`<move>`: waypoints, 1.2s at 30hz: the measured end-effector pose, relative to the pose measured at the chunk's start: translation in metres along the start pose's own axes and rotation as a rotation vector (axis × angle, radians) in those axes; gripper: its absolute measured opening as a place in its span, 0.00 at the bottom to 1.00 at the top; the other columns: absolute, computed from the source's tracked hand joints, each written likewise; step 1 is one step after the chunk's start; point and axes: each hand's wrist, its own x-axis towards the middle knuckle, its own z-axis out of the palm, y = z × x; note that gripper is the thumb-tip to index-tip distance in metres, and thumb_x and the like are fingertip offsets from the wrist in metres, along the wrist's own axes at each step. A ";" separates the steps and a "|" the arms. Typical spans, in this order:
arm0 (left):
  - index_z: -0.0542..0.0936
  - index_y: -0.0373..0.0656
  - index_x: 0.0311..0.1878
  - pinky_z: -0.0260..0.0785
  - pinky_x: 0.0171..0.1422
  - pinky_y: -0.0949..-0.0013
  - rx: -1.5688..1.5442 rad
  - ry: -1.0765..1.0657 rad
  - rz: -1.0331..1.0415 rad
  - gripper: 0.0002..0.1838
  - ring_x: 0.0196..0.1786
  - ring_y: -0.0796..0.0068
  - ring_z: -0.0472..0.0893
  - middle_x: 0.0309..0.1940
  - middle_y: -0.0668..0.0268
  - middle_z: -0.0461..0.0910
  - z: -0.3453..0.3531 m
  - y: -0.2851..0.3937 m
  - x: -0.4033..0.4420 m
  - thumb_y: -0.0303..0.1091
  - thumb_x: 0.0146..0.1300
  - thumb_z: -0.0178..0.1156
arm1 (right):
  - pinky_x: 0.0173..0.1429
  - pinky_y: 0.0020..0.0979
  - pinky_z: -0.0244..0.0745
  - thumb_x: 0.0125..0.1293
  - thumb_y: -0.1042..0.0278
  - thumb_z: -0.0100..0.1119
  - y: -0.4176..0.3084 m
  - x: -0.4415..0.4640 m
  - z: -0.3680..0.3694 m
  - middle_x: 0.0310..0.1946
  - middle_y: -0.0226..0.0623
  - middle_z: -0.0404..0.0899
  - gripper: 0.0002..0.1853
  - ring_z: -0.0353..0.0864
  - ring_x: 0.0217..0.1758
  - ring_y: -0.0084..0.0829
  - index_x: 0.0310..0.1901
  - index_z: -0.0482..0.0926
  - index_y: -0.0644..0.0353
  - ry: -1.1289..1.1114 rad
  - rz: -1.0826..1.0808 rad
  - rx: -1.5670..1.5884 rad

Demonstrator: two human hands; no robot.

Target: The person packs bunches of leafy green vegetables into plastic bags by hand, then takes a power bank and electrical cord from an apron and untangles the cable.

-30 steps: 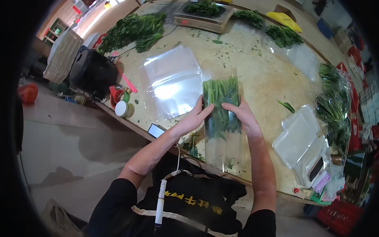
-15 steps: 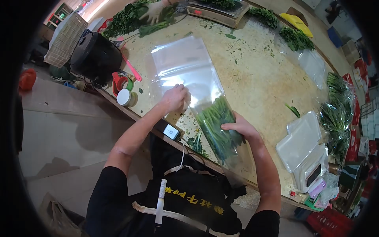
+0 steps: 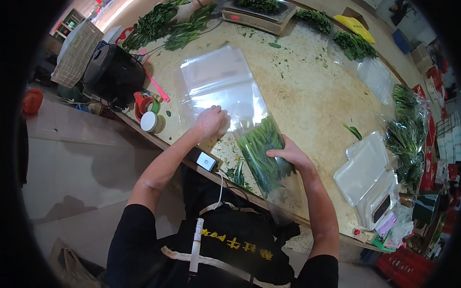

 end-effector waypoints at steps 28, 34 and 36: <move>0.77 0.34 0.41 0.71 0.56 0.53 -0.312 0.418 0.292 0.05 0.49 0.50 0.78 0.46 0.53 0.79 -0.068 0.123 0.045 0.18 0.64 0.61 | 0.66 0.35 0.75 0.47 0.62 0.85 -0.006 -0.028 0.005 0.60 0.47 0.81 0.49 0.80 0.62 0.34 0.70 0.68 0.68 0.147 -0.152 0.050; 0.79 0.34 0.46 0.72 0.60 0.54 -0.477 0.462 0.300 0.08 0.53 0.49 0.79 0.48 0.51 0.80 -0.056 0.159 0.061 0.18 0.64 0.61 | 0.69 0.34 0.74 0.49 0.62 0.84 -0.003 -0.075 -0.018 0.63 0.47 0.79 0.51 0.79 0.63 0.35 0.73 0.64 0.69 0.347 -0.236 0.193; 0.81 0.34 0.51 0.73 0.62 0.59 -0.478 0.516 0.240 0.11 0.54 0.51 0.81 0.49 0.52 0.82 -0.042 0.167 0.071 0.19 0.66 0.62 | 0.69 0.35 0.74 0.51 0.61 0.84 -0.004 -0.088 -0.017 0.63 0.47 0.78 0.51 0.79 0.64 0.35 0.73 0.64 0.70 0.418 -0.230 0.256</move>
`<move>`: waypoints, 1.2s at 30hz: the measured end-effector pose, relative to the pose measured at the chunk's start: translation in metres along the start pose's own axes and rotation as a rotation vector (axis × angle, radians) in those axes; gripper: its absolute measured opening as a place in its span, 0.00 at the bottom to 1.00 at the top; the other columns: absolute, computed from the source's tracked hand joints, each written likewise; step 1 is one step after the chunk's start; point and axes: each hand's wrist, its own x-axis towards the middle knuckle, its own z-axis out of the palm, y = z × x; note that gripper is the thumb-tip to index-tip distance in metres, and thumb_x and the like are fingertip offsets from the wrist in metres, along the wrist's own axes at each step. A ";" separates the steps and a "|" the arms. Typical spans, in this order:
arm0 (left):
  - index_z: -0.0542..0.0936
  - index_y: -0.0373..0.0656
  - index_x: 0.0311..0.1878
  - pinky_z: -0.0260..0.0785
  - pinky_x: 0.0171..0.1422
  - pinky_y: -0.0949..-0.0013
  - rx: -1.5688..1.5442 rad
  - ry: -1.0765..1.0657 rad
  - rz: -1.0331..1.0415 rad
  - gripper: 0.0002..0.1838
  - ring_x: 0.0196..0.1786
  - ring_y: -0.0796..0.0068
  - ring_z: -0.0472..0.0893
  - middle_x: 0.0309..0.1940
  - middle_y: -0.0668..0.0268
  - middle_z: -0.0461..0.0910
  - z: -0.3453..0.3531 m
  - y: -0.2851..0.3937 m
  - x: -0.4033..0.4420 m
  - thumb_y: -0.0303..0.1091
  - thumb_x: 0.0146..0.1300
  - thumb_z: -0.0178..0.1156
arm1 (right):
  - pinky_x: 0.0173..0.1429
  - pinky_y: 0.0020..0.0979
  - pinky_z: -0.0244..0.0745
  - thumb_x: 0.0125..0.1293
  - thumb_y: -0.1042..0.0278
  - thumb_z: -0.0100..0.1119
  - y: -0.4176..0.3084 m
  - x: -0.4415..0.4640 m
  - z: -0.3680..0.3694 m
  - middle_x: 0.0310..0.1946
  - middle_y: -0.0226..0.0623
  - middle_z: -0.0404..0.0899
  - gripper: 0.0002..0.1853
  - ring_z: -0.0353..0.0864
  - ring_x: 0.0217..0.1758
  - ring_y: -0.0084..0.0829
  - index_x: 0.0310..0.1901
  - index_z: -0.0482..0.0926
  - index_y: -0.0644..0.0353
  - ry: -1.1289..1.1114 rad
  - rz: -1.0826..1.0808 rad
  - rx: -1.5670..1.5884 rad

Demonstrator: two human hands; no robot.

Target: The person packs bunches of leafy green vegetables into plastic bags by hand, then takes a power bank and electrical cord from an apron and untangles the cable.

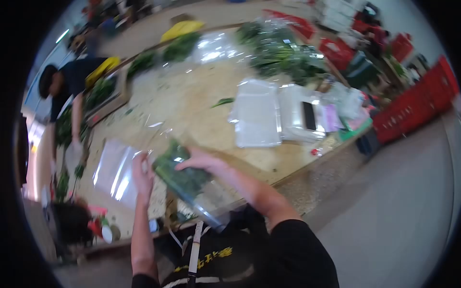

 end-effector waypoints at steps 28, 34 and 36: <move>0.76 0.27 0.61 0.64 0.74 0.49 -0.234 0.284 -0.526 0.23 0.67 0.53 0.74 0.62 0.48 0.76 0.088 0.063 -0.008 0.38 0.74 0.63 | 0.71 0.35 0.72 0.53 0.69 0.81 0.031 -0.053 -0.038 0.62 0.45 0.78 0.47 0.79 0.65 0.34 0.72 0.64 0.70 0.290 -0.109 0.198; 0.78 0.29 0.61 0.76 0.59 0.64 -1.156 -0.182 -0.960 0.28 0.51 0.70 0.83 0.51 0.57 0.84 0.095 0.063 -0.005 0.49 0.82 0.48 | 0.73 0.36 0.70 0.54 0.67 0.81 0.035 -0.054 -0.038 0.64 0.46 0.76 0.48 0.77 0.66 0.35 0.73 0.62 0.70 0.334 -0.135 0.101; 0.79 0.29 0.59 0.77 0.54 0.67 -1.113 -0.213 -0.935 0.29 0.46 0.73 0.84 0.47 0.60 0.86 0.094 0.066 -0.018 0.50 0.83 0.45 | 0.74 0.37 0.69 0.54 0.67 0.81 0.040 -0.057 -0.041 0.64 0.46 0.76 0.49 0.77 0.67 0.35 0.74 0.61 0.70 0.369 -0.125 0.124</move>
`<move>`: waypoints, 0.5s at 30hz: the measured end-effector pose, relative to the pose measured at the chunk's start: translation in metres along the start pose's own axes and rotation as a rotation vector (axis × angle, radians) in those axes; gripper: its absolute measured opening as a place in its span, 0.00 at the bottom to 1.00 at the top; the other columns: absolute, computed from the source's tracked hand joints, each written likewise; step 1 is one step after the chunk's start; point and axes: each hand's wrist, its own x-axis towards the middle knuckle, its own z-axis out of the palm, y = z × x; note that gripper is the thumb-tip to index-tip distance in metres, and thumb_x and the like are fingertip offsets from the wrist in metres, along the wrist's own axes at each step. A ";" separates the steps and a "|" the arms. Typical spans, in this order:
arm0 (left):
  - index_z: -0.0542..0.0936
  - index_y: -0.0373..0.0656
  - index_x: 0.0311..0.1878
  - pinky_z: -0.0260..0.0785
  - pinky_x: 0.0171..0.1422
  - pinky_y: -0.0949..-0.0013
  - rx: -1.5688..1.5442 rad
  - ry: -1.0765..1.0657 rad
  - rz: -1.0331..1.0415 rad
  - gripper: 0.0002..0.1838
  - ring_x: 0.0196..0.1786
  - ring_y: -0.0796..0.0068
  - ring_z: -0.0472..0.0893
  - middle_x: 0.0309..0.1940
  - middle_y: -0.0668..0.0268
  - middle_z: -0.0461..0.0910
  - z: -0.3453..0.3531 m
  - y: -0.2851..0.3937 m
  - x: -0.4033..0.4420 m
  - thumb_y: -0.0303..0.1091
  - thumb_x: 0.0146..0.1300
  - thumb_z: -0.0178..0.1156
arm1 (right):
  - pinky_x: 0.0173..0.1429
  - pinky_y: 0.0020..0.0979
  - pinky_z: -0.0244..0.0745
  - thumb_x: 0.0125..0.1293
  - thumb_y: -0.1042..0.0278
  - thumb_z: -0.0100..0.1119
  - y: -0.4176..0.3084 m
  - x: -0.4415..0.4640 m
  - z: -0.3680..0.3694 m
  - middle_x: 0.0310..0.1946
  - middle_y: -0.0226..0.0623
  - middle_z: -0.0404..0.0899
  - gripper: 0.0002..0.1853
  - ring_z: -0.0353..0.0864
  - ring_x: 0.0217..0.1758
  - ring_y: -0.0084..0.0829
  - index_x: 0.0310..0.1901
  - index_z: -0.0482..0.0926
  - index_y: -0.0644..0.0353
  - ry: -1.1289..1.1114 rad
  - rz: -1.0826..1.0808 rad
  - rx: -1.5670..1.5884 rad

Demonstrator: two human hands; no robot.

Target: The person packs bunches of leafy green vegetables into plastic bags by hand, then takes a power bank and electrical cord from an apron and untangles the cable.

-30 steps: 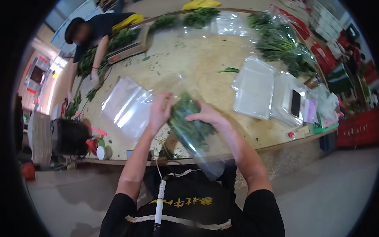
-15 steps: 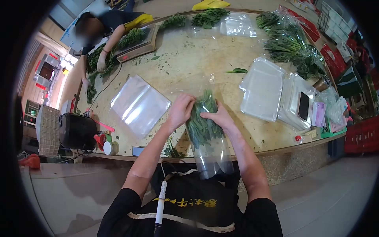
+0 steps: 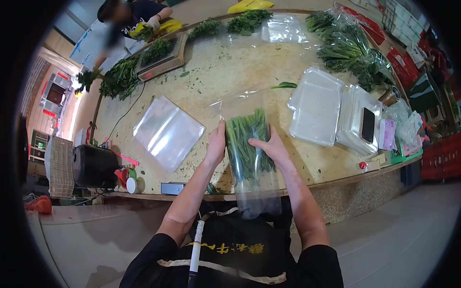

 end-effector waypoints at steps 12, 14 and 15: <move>0.82 0.27 0.52 0.72 0.38 0.67 0.514 0.013 -0.064 0.14 0.34 0.75 0.79 0.36 0.59 0.85 -0.063 -0.056 -0.007 0.29 0.74 0.53 | 0.63 0.36 0.76 0.74 0.55 0.62 0.024 0.025 -0.008 0.64 0.53 0.76 0.25 0.82 0.59 0.37 0.65 0.78 0.62 0.381 0.002 -0.324; 0.82 0.28 0.52 0.72 0.37 0.68 0.468 -0.006 -0.085 0.14 0.33 0.76 0.79 0.36 0.60 0.85 -0.063 -0.053 -0.008 0.28 0.73 0.54 | 0.61 0.34 0.77 0.74 0.57 0.63 0.054 0.051 -0.016 0.59 0.50 0.80 0.23 0.83 0.57 0.33 0.62 0.80 0.63 0.435 -0.096 -0.329; 0.83 0.29 0.52 0.71 0.37 0.69 0.422 -0.027 -0.108 0.13 0.32 0.77 0.79 0.35 0.60 0.85 -0.062 -0.050 -0.006 0.28 0.72 0.56 | 0.59 0.33 0.77 0.73 0.59 0.64 0.066 0.065 -0.022 0.55 0.48 0.84 0.21 0.84 0.54 0.30 0.60 0.82 0.64 0.493 -0.192 -0.332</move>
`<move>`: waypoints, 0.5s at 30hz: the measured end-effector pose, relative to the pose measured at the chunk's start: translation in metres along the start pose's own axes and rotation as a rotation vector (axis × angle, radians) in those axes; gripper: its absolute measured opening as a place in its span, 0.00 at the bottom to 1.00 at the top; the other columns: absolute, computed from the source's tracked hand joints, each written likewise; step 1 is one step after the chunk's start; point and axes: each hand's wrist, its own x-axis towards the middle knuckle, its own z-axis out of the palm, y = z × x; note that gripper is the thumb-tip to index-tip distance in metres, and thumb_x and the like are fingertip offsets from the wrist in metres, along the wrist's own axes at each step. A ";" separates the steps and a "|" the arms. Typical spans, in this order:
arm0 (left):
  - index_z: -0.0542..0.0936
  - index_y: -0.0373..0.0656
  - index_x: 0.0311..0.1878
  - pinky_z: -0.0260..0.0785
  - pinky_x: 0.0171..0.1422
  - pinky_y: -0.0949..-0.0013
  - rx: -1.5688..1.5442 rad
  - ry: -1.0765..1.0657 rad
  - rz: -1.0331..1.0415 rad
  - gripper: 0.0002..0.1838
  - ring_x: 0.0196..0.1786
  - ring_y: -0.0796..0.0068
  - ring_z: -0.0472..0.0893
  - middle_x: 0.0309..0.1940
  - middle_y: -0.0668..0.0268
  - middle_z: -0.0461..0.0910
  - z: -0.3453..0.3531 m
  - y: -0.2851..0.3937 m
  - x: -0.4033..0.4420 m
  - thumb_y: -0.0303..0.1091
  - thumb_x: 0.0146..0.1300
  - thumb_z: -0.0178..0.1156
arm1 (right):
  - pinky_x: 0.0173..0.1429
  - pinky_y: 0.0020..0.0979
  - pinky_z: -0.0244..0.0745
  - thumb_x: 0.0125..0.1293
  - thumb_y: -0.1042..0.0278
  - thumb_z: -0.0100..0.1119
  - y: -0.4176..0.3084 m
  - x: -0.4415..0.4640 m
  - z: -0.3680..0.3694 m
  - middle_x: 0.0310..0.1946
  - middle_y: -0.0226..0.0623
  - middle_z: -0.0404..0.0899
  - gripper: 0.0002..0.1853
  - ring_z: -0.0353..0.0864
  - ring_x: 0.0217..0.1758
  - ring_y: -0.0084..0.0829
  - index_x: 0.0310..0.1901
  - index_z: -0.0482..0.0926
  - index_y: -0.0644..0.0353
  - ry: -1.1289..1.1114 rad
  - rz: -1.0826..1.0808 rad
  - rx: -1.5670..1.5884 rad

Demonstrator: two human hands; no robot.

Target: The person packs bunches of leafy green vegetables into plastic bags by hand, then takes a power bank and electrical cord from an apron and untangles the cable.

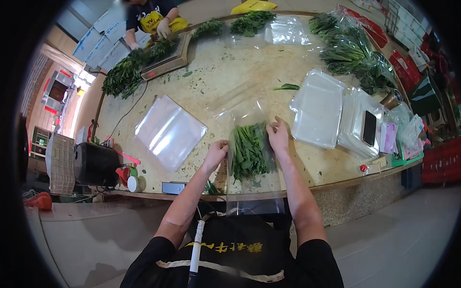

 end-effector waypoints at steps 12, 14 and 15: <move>0.81 0.34 0.58 0.77 0.40 0.70 -0.205 -0.122 -0.120 0.15 0.35 0.76 0.82 0.38 0.64 0.85 -0.006 0.013 -0.017 0.31 0.76 0.56 | 0.53 0.31 0.81 0.73 0.68 0.62 0.034 0.012 -0.010 0.42 0.44 0.90 0.13 0.89 0.46 0.33 0.53 0.85 0.65 -0.184 -0.166 -0.012; 0.82 0.33 0.59 0.78 0.40 0.69 -0.221 -0.114 -0.130 0.16 0.34 0.75 0.82 0.37 0.65 0.85 -0.008 0.013 -0.015 0.32 0.76 0.56 | 0.53 0.32 0.81 0.72 0.68 0.62 0.028 0.014 -0.013 0.42 0.44 0.90 0.13 0.89 0.46 0.34 0.53 0.85 0.64 -0.221 -0.165 -0.118; 0.82 0.31 0.59 0.79 0.41 0.68 -0.237 -0.106 -0.140 0.16 0.33 0.73 0.83 0.36 0.65 0.85 -0.009 0.014 -0.013 0.32 0.77 0.56 | 0.53 0.33 0.82 0.72 0.68 0.61 0.019 0.015 -0.014 0.42 0.45 0.90 0.13 0.90 0.46 0.35 0.53 0.85 0.64 -0.255 -0.164 -0.225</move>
